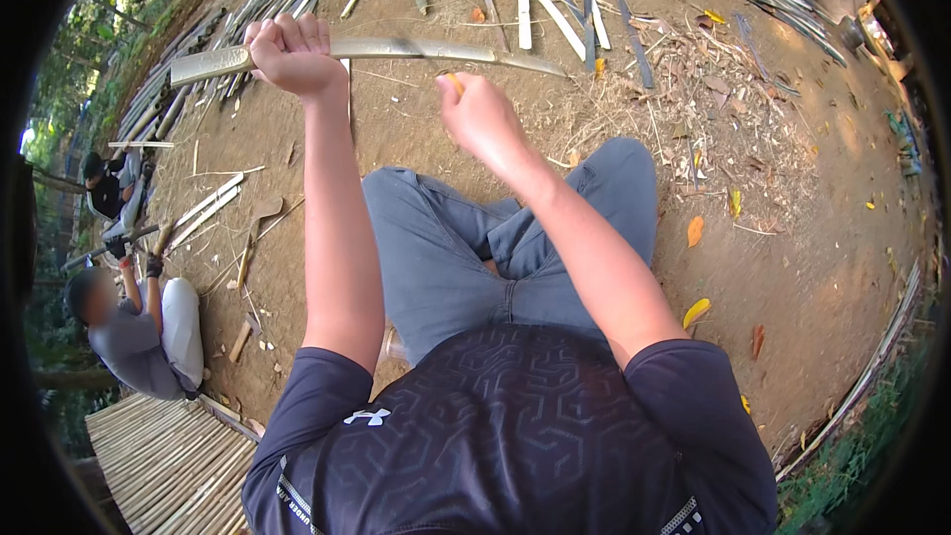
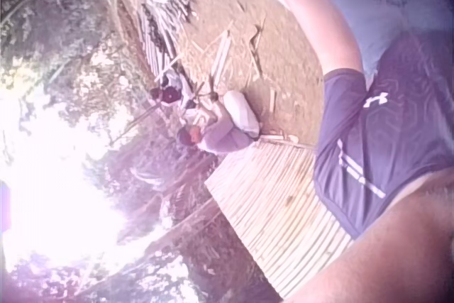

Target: The person scrapes a long bamboo strip with a knife, drawing the blade across the surface and edges while sitting cross-legged on the ground.

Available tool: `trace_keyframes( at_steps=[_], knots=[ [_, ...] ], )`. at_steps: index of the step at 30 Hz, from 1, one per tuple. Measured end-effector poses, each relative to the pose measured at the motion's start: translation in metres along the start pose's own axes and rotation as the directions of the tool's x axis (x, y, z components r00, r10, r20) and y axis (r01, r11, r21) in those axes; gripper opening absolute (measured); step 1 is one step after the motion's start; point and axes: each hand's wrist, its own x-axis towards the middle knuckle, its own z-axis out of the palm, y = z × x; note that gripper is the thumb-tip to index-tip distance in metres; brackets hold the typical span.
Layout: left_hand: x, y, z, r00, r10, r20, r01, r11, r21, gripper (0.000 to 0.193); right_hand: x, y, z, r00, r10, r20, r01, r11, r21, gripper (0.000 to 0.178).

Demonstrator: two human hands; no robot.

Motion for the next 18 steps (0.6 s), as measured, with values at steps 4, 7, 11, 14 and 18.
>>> trace_keyframes(
  at_steps=[4,7,11,14,18],
  knots=[
    [0.003,0.001,-0.011,0.998,0.044,-0.051,-0.04,0.997,0.072,0.021,0.009,0.007,-0.001,0.998,0.01,0.056,-0.01,1.0,0.011,0.038],
    [0.006,0.004,-0.013,0.999,0.019,-0.027,-0.018,0.999,0.039,0.022,-0.007,-0.015,0.003,0.994,-0.044,0.104,0.042,0.999,0.017,0.038],
    [0.004,0.0,-0.012,0.995,0.052,-0.09,-0.042,0.993,0.11,0.023,0.03,0.049,0.009,0.999,0.037,-0.027,-0.04,0.99,-0.133,0.038],
    [0.005,0.007,-0.018,0.997,0.063,-0.055,-0.057,0.993,0.107,0.023,0.001,0.01,0.016,0.999,-0.029,0.016,0.03,0.999,-0.042,0.041],
    [0.011,0.001,-0.023,0.99,0.062,-0.128,-0.038,0.983,0.179,0.024,0.045,0.066,0.013,0.991,0.13,-0.011,-0.131,0.987,-0.095,0.042]
  ],
)
